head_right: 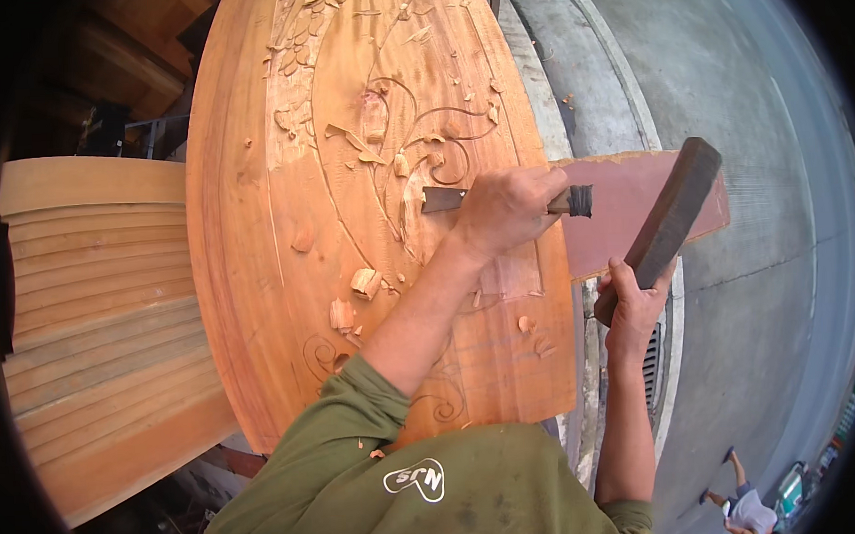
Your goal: The person carves a floral pattern into a wooden panel using a chisel and a mallet. They strike the chisel with the mallet to remove wood shavings along the outlined design, then clear the shavings by hand.
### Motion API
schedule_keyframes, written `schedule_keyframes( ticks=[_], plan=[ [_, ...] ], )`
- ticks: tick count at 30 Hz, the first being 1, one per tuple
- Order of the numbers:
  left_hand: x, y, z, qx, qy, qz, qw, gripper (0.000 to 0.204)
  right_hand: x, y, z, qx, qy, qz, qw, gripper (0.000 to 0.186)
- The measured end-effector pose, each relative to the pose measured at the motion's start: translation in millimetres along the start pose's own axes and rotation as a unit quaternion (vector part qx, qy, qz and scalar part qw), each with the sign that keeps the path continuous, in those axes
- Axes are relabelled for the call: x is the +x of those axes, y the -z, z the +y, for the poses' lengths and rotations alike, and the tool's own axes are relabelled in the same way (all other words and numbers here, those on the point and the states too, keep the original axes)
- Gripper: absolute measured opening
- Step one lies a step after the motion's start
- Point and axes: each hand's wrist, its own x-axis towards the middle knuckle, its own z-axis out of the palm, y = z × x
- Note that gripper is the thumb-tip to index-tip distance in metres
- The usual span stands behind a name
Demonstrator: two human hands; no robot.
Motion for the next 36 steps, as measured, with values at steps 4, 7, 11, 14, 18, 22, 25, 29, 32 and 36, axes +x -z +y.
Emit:
schedule_keyframes(
  ticks=[4,7,11,14,18,22,25,29,32,36],
  plan=[
    [4,2,0,-0.010,0.001,0.007,1.000,0.021,-13,-12,13,-0.141,0.051,-0.124,0.981,0.095],
    [1,3,-4,0.014,-0.002,0.005,1.000,0.023,-4,-2,8,-0.144,0.047,-0.130,0.980,0.102],
    [3,7,-4,0.000,-0.019,0.012,1.000,0.022,-5,-12,-11,0.002,0.033,0.005,0.999,0.062],
    [8,5,1,0.001,-0.009,0.014,1.000,0.020,-13,-12,12,-0.056,-0.003,-0.054,0.997,0.073],
    [2,7,-4,-0.008,-0.003,0.023,1.000,0.017,-6,-5,3,-0.175,0.091,-0.120,0.973,0.098],
    [5,7,-4,-0.013,-0.007,0.018,1.000,0.014,-5,-16,-7,0.016,0.025,-0.001,1.000,0.063],
    [5,3,-7,0.019,0.002,0.020,1.000,0.019,-17,-18,9,-0.138,0.027,-0.127,0.982,0.095],
    [2,6,-9,0.018,0.002,0.024,1.000,0.021,-8,-8,7,-0.127,0.025,-0.108,0.986,0.095],
    [3,12,-6,0.006,0.012,0.006,1.000,0.020,-9,-22,-6,0.039,0.034,0.022,0.998,0.059],
    [4,8,-7,0.013,0.006,0.011,1.000,0.022,-20,-27,0,-0.132,0.013,-0.109,0.985,0.091]
  ],
)
